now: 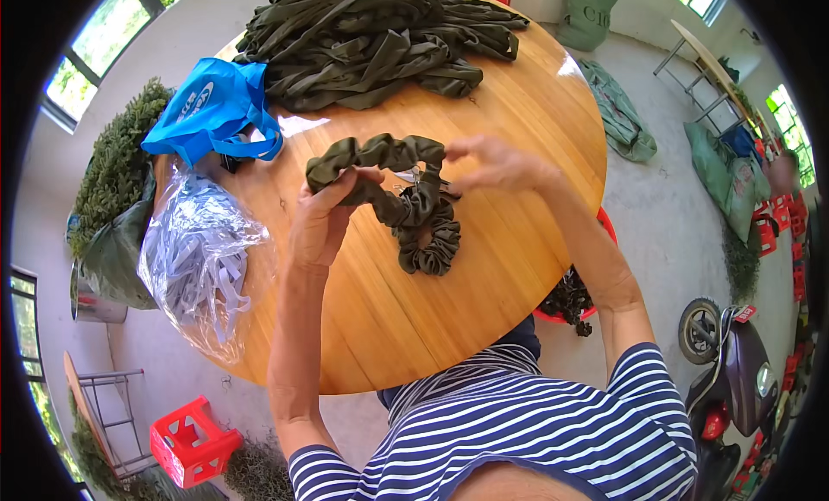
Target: The person assembles camouflage netting bands by gathering green fabric strips, threading a white elastic band through them, and securing the assembly with a metal clip. The person uses a knife to trim excess elastic and places finished bands into a red bucket.
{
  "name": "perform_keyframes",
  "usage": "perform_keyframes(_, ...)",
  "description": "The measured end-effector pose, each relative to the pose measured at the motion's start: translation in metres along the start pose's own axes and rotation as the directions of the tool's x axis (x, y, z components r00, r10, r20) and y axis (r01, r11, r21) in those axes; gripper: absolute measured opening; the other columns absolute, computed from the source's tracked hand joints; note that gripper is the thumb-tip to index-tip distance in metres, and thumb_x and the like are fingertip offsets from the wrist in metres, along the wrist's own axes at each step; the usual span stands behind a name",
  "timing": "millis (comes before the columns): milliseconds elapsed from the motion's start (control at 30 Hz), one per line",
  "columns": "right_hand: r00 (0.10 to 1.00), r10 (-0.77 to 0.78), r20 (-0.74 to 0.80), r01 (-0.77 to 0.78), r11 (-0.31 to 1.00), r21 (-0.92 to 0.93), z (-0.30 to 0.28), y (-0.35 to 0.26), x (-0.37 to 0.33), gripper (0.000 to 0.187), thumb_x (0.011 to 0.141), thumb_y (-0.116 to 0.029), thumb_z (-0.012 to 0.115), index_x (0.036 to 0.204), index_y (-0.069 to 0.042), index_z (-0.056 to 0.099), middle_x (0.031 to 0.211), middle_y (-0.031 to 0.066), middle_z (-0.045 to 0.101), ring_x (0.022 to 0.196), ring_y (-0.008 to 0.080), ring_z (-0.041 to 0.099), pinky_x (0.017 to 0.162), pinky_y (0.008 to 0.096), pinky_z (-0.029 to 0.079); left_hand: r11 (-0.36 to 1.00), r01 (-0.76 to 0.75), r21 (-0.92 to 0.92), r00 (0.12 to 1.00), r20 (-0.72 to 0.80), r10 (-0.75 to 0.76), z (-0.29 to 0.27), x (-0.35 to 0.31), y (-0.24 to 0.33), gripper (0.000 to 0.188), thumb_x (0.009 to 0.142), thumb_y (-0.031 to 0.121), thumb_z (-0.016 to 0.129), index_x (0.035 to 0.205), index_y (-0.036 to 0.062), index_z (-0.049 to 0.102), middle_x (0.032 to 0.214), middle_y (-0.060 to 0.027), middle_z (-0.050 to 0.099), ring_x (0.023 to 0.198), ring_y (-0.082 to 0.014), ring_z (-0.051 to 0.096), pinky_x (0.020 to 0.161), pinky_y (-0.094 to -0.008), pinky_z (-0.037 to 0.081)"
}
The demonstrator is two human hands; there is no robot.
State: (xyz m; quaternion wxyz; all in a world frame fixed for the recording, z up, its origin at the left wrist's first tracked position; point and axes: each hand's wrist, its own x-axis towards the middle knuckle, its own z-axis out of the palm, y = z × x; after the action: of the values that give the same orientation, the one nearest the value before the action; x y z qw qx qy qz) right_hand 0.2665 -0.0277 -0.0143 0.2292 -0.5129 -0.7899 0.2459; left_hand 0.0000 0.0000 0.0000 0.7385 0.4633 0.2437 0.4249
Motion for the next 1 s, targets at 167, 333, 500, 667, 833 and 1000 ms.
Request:
perform_keyframes(167,0.996,-0.086,-0.016,0.083,0.985,-0.149,0.016,-0.006,-0.009,0.019,0.079,-0.020,0.059,0.090,-0.006,0.063,0.084,0.0086,0.061,0.084,0.0256,0.054,0.076,0.0339,0.041,0.997,0.059,0.054,0.992,-0.116,-0.052,-0.019,-0.033,-0.002,0.024,0.077,0.013,0.062,0.099,0.0029,0.057,0.095,-0.0108,0.061,0.087,-0.0175,0.058,0.077,-0.0315,0.043)
perform_keyframes(333,0.983,-0.183,0.023,0.183,0.983,0.009,-0.007,-0.050,-0.009,0.018,0.080,-0.022,0.054,0.086,-0.008,0.063,0.078,0.0125,0.062,0.077,0.0290,0.057,0.069,0.0381,0.043,0.421,0.197,0.886,0.939,-0.047,-0.341,-0.046,-0.076,0.056,0.053,0.070,0.024,0.072,0.113,-0.0005,0.052,0.100,-0.0116,0.059,0.092,-0.0223,0.056,0.082,-0.0326,0.042)
perform_keyframes(500,0.971,-0.126,0.201,0.121,0.992,0.040,-0.012,-0.102,-0.005,0.019,0.080,-0.022,0.057,0.089,-0.007,0.064,0.076,0.0124,0.062,0.071,0.0277,0.057,0.065,0.0358,0.043,0.280,-0.288,0.916,0.957,0.261,0.129,0.033,-0.050,0.048,0.048,0.072,0.025,0.070,0.111,0.0008,0.054,0.098,-0.0171,0.059,0.090,-0.0265,0.056,0.082,-0.0348,0.043)
perform_keyframes(667,0.966,-0.162,0.202,0.125,0.975,0.183,-0.015,-0.101,-0.001,0.020,0.081,-0.021,0.061,0.086,-0.002,0.065,0.069,0.0095,0.061,0.061,0.0149,0.054,0.058,0.0289,0.041,0.619,0.053,0.784,0.989,0.043,-0.139,0.046,-0.046,0.027,0.021,0.078,0.019,0.064,0.084,-0.0011,0.061,0.065,-0.0003,0.057,0.057,-0.0069,0.054,0.050,-0.0207,0.042)
perform_keyframes(833,0.924,-0.119,0.362,0.066,0.986,0.154,-0.057,-0.074,0.008,0.019,0.082,-0.019,0.060,0.081,-0.001,0.066,0.057,0.0015,0.052,0.049,0.0066,0.044,0.044,0.0234,0.034,0.603,0.189,0.775,0.953,0.004,-0.304,0.034,-0.059,0.037,0.016,0.078,0.015,0.063,0.079,-0.0009,0.060,0.062,-0.0003,0.056,0.049,-0.0051,0.051,0.044,-0.0188,0.040)
perform_keyframes(1000,0.960,0.103,0.260,-0.117,0.992,0.039,-0.132,-0.033,-0.003,0.026,0.083,-0.029,0.057,0.077,-0.006,0.066,0.049,-0.0016,0.043,0.037,0.0051,0.039,0.035,0.0214,0.031,0.645,0.306,0.700,0.933,-0.087,-0.348,-0.004,-0.086,0.058,0.016,0.076,0.015,0.065,0.077,-0.0001,0.059,0.061,-0.0003,0.056,0.049,-0.0052,0.051,0.043,-0.0197,0.040)
